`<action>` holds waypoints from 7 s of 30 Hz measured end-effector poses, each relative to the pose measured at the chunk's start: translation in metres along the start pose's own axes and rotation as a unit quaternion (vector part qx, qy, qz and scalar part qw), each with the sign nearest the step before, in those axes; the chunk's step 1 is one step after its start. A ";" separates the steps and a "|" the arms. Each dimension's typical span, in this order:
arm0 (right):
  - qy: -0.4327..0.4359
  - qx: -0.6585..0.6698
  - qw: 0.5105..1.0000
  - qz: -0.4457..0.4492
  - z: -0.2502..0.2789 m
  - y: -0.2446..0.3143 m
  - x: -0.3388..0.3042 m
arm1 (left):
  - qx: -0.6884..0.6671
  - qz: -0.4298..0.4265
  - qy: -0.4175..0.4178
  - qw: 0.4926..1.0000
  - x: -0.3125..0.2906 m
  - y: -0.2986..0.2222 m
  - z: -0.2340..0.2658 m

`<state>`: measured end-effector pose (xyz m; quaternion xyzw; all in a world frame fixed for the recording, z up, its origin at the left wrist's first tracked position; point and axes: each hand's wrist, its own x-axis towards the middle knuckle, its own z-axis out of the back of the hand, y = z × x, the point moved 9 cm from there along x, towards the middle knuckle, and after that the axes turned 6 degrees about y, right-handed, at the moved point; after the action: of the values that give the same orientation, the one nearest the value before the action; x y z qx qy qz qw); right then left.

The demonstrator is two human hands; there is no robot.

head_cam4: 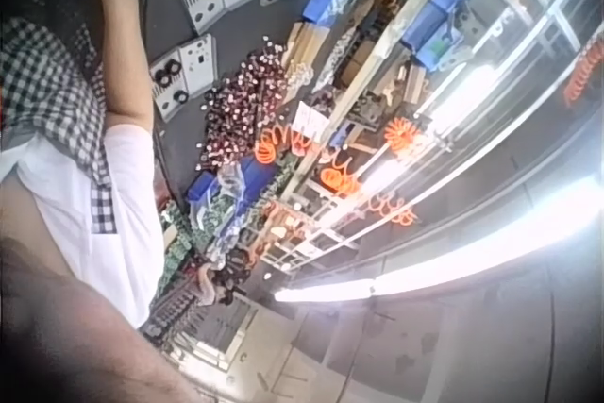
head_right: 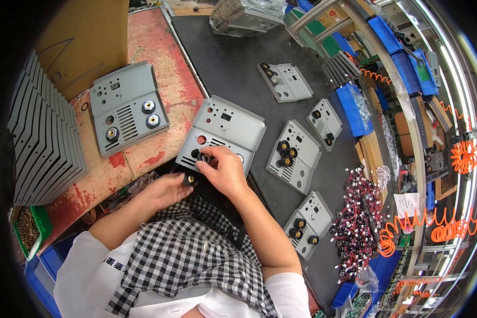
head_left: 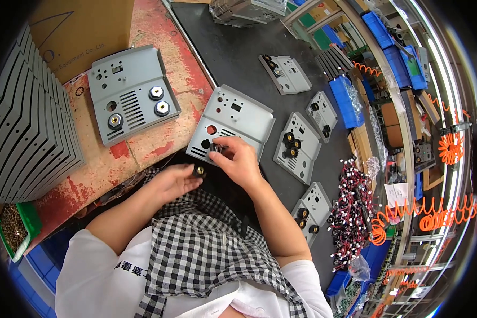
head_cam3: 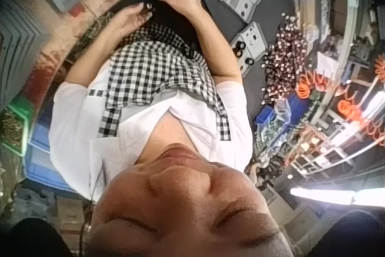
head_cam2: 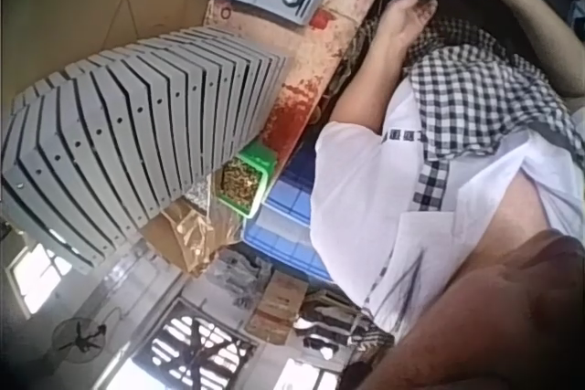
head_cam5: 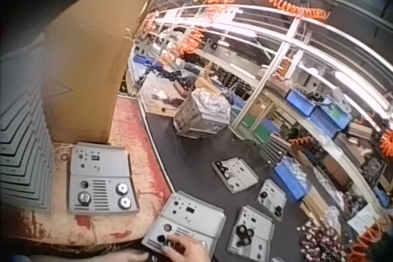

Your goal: The person assembles electronic components onto an electronic housing by hand, attaching a knob, a terminal, and a fan.

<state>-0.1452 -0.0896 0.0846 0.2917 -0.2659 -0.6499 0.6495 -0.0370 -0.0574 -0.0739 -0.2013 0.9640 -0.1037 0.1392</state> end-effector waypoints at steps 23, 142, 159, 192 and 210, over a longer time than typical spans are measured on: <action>0.127 -0.377 0.907 0.140 -0.039 0.059 -0.016 | 0.025 -0.079 0.021 0.996 -0.016 -0.012 -0.056; -0.010 -0.325 0.935 0.139 -0.007 0.045 0.010 | 0.054 -0.105 0.062 0.991 0.020 -0.019 -0.066; -0.001 -0.403 0.881 0.248 -0.010 0.064 0.008 | 0.388 -0.044 0.052 0.919 -0.030 -0.017 -0.083; -0.291 -0.024 0.951 0.103 0.072 0.024 -0.104 | 0.116 -0.129 0.056 0.983 0.025 0.009 -0.127; -0.056 -0.058 0.992 0.102 0.056 0.047 -0.076 | 0.024 -0.067 0.095 0.993 0.014 0.007 -0.119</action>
<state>-0.1549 -0.0166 0.1599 0.1882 -0.2922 -0.6098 0.7122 -0.0888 -0.0400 0.0326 -0.2517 0.9543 -0.1545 0.0449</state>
